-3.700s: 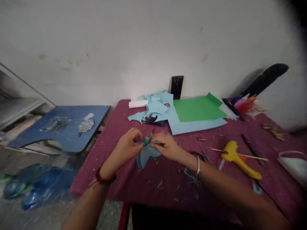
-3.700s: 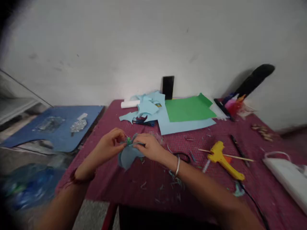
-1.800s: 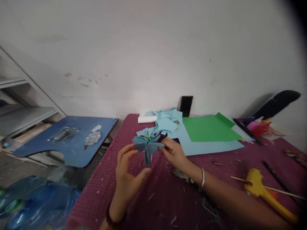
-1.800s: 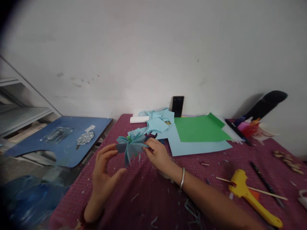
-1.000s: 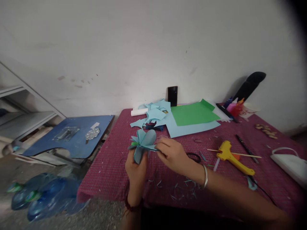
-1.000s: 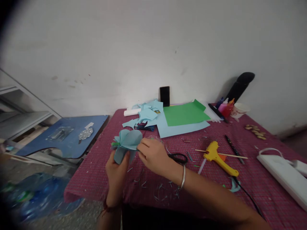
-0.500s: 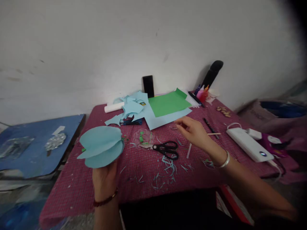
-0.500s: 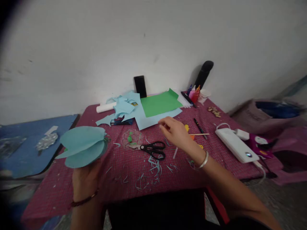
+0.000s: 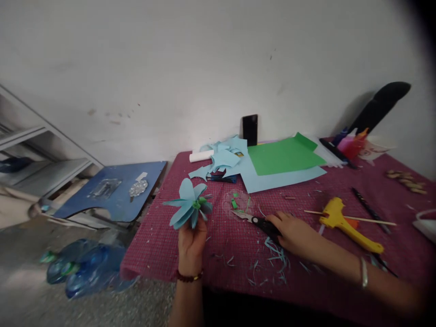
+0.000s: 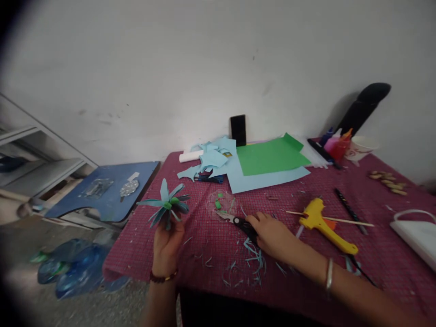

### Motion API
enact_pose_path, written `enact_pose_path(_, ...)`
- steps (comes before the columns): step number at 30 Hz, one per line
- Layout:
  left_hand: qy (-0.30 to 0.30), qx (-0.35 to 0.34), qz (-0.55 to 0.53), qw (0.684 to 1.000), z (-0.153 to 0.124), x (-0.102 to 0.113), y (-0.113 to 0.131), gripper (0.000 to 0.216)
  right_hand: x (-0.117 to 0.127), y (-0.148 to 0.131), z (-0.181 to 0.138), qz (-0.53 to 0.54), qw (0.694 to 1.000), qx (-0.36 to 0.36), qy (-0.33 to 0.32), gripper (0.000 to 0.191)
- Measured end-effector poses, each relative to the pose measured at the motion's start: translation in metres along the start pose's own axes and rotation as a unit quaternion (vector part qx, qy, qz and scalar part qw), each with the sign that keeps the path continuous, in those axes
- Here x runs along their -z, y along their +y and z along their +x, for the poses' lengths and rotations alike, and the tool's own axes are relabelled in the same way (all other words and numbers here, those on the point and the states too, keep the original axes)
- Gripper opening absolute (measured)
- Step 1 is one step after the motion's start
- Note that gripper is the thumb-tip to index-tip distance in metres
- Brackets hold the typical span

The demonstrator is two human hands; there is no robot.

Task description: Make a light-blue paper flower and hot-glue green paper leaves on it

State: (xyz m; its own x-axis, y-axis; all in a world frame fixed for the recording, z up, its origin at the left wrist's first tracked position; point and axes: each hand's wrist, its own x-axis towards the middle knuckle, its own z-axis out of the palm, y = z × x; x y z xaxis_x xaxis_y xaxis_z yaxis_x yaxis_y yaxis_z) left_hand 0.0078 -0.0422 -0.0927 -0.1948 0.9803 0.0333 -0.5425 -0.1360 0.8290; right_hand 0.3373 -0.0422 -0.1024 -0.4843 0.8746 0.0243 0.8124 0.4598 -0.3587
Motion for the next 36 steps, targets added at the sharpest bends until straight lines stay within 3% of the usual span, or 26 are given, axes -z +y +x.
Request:
enact_pose_path(4, -0.010, 0.031, -0.029, 0.999, -0.007, 0.005, 0.012, 0.010, 0.014, 0.013, 0.000, 0.176, 0.983, -0.048, -0.019, 0.046)
enact_pose_path(7, -0.017, 0.049, -0.045, 0.998, -0.012, 0.005, 0.022, 0.017, 0.027, 0.013, -0.003, 0.319, 0.943, -0.090, -0.028, 0.043)
enact_pose_path(11, 0.015, 0.102, -0.165, 0.981, -0.020, -0.008, 0.034, 0.042, 0.046, -0.007, -0.007, 0.455, 0.889, -0.042, -0.038, 0.071)
enact_pose_path(14, 0.075, 0.171, -0.330, 0.925, -0.026, -0.023, 0.039, 0.049, 0.054, -0.030, -0.001, 0.403, 0.914, 0.031, 0.007, 0.077)
enact_pose_path(17, 0.101, 0.190, -0.376, 0.901, -0.030, -0.038, 0.041, 0.048, 0.052, -0.047, 0.013, 0.312, 0.942, 0.090, 0.088, 0.068)
enact_pose_path(23, 0.130, 0.199, -0.378, 0.895, -0.034, -0.053, 0.042, 0.049, 0.043, -0.052, 0.038, 0.268, 0.932, 0.190, 0.153, 0.060)
enact_pose_path(36, 0.256, 0.189, -0.278, 0.906, -0.037, -0.095, 0.036, 0.040, 0.044, -0.040, 0.044, 0.298, 0.925, 0.193, 0.136, 0.055)
